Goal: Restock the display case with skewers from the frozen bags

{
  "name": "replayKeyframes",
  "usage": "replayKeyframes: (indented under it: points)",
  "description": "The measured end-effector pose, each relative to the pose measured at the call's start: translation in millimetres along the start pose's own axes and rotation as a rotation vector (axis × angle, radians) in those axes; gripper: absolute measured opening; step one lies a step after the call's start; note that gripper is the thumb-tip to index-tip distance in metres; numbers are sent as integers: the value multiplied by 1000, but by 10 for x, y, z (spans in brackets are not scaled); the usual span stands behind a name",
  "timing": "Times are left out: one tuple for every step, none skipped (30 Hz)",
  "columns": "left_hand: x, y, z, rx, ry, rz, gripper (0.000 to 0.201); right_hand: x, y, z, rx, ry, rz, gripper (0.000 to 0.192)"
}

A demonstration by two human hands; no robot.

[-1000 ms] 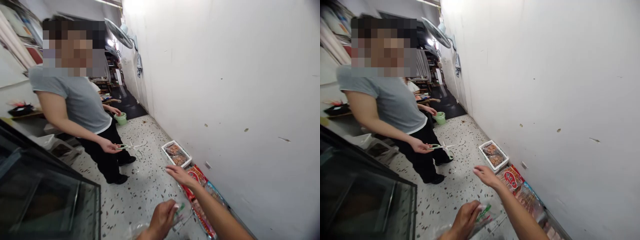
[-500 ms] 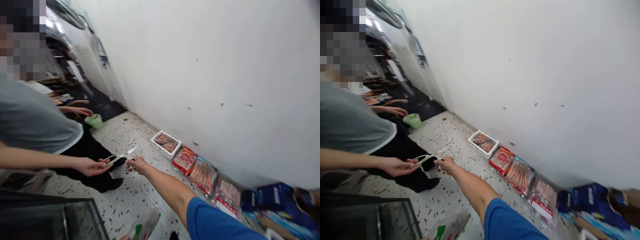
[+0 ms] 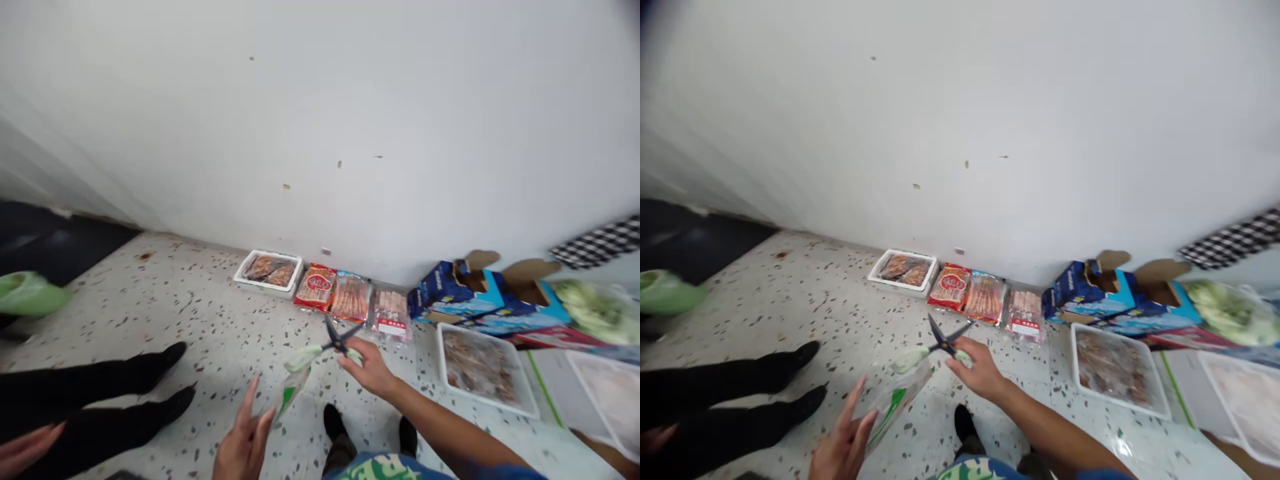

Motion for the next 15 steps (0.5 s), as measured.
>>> replayKeyframes:
  points:
    - [35,210,105,7,-62,93,62,-232,-13,-212,-39,15,11,20]
    - [58,427,224,11,-134,198,62,-449,-39,-377,-65,18,23,19]
    - [65,651,345,12,-207,310,59,-647,-74,-506,-77,24,38,20]
    - [56,882,460,10,-276,422,54,-824,-113,-617,-78,51,62,20]
    - [32,1119,562,9,-331,523,48,-985,-155,-720,-67,102,94,21]
    - [-7,1362,651,13,-371,611,42,-1135,-198,-825,-41,173,129,22]
    - [-60,1612,731,24,-399,683,37,-1279,-240,-931,6,246,162,24]
    - [-132,1872,809,43,-428,751,35,-1423,-282,-1040,72,308,186,26]
    - [-220,2141,889,71,-453,811,35,-1572,-323,-1154,148,353,197,29]
    - [-326,2421,970,100,-473,871,36,-1731,-361,-1280,229,386,197,32]
    - [-447,2713,1054,129,-491,935,36,-1906,-392,-1424,306,421,190,35]
    - [-584,3016,1142,152,-512,1003,35,-2101,-411,-1593,372,477,184,38]
    - [-735,3326,1230,164,-536,1073,34,-2319,-422,-1789,420,560,176,40]
    - [-898,3640,1319,163,-568,1142,32,-2557,-430,-2006,450,665,165,42]
    - [-1076,3956,1403,148,-606,1212,30,-2809,-446,-2236,462,777,150,44]
Point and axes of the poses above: each hand's wrist, its own x-axis towards the middle knuckle, its own z-axis out of the palm, y = z × x, the point moved 5 cm from there along x, towards the middle knuckle, and after that the axes turned 12 degrees about x, right-handed, at the moved point
